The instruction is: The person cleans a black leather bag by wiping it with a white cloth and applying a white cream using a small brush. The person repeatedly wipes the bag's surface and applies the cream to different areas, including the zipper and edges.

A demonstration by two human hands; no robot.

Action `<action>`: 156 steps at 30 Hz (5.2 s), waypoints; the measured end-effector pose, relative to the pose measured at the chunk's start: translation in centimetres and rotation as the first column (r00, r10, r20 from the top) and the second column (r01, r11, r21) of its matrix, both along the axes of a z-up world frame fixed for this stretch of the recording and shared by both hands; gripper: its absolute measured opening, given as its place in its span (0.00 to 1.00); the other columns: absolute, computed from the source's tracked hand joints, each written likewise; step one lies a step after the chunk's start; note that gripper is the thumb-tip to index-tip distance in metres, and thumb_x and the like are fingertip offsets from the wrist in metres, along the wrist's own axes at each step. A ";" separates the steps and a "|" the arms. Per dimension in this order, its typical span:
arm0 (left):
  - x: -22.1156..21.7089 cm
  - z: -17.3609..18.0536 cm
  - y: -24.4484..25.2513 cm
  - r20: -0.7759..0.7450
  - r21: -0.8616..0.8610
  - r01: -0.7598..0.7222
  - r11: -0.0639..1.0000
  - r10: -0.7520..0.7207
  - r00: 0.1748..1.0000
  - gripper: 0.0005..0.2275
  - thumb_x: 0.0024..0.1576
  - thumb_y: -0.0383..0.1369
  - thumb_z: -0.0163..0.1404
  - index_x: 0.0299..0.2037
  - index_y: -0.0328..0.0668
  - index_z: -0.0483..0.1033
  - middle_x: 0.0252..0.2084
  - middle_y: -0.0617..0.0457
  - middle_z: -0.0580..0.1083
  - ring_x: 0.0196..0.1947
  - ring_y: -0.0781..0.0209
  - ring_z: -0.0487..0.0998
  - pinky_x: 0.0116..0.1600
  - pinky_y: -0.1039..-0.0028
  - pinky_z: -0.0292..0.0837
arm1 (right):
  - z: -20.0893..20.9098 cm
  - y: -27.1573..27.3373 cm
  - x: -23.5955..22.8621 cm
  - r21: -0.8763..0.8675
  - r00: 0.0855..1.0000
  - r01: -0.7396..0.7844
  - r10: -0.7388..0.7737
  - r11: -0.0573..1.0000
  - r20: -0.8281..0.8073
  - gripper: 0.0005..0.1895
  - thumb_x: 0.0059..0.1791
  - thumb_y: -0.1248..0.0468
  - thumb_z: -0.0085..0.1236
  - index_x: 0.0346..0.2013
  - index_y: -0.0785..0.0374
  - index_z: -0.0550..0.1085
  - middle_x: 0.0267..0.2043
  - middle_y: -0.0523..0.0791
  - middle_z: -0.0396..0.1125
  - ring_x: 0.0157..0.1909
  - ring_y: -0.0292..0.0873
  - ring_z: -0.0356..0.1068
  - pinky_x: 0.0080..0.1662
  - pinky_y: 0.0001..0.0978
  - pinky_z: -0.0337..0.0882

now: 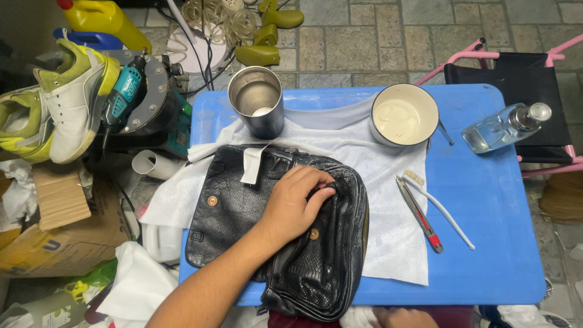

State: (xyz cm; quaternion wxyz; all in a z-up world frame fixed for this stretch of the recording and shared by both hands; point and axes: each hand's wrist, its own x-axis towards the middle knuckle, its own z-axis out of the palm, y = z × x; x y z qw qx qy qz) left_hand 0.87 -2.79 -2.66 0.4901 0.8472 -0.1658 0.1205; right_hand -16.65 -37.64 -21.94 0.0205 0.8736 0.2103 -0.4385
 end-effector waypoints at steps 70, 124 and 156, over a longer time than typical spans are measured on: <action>-3.7 2.4 -1.5 -0.007 0.279 -0.158 0.947 0.166 0.986 0.13 0.52 0.28 0.56 0.47 0.34 0.77 0.42 0.42 0.71 0.42 0.41 0.74 0.45 0.60 0.71 | 18.9 10.8 18.7 0.869 0.770 -0.251 -0.456 0.425 0.446 0.28 0.44 0.70 0.61 0.58 0.69 0.65 0.56 0.58 0.63 0.57 0.61 0.66 0.58 0.46 0.66; -0.9 1.0 2.7 -0.466 0.267 -0.198 0.943 0.306 0.830 0.31 0.46 0.34 0.65 0.54 0.34 0.58 0.49 0.34 0.73 0.41 0.35 0.80 0.46 0.55 0.75 | 22.4 21.3 27.8 0.285 0.737 -0.300 0.032 0.910 0.675 0.17 0.42 0.57 0.62 0.36 0.69 0.77 0.43 0.56 0.66 0.42 0.57 0.71 0.38 0.48 0.75; -1.9 1.0 1.4 -0.326 0.461 -0.172 0.870 0.347 0.879 0.14 0.50 0.38 0.62 0.30 0.34 0.76 0.29 0.42 0.77 0.30 0.42 0.81 0.37 0.57 0.76 | 22.3 20.3 27.0 0.666 0.774 -0.609 0.140 0.430 0.617 0.16 0.38 0.68 0.60 0.41 0.58 0.81 0.55 0.54 0.65 0.56 0.55 0.67 0.49 0.42 0.72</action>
